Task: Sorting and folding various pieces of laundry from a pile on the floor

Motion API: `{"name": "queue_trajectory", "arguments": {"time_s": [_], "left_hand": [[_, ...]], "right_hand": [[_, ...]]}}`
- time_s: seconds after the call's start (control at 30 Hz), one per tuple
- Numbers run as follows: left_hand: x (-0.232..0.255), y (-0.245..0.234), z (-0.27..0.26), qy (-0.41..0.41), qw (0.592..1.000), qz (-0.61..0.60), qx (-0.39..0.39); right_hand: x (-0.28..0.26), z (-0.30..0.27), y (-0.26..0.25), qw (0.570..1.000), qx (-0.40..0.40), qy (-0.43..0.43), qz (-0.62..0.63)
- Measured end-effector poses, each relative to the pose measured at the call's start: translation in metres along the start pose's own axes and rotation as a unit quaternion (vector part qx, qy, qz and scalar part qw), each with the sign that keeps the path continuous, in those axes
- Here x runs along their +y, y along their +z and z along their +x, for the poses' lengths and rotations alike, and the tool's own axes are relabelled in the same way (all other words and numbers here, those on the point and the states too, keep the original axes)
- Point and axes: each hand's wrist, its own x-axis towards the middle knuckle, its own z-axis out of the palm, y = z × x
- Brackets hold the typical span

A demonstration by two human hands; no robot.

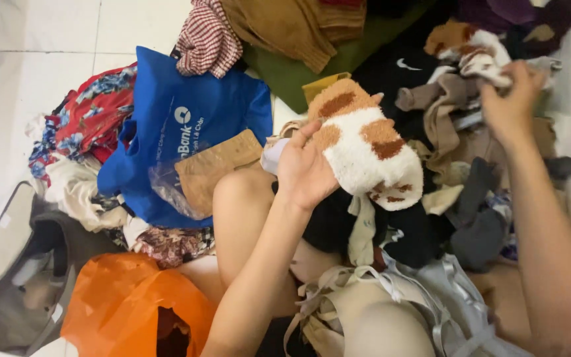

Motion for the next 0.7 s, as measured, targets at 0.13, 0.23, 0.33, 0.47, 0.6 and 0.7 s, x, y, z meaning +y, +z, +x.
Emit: {"name": "queue_trajectory", "arguments": {"time_s": [0.13,0.23,0.33,0.47,0.6,0.7], "left_hand": [[-0.019,0.006,-0.01,0.017,0.997,0.051,0.048],[-0.034,0.004,-0.019,-0.016,0.999,0.041,0.01],[-0.059,0.004,-0.024,-0.042,0.999,0.0,0.018],[-0.091,-0.007,-0.029,-0.068,0.986,0.145,0.047],[-0.115,-0.03,-0.036,-0.137,0.971,0.167,0.101],[-0.14,-0.022,-0.034,-0.208,0.944,0.235,0.103]], "right_hand": [[-0.093,-0.048,-0.087,0.986,0.097,-0.109,0.084],[-0.117,-0.085,-0.133,0.887,0.095,-0.023,0.45],[-0.176,-0.116,-0.178,0.726,0.071,0.16,0.666],[-0.19,-0.157,-0.199,0.618,0.023,0.252,0.744],[-0.172,-0.181,-0.162,0.595,0.03,0.306,0.743],[-0.144,-0.197,-0.138,0.642,0.019,0.336,0.689]]}}
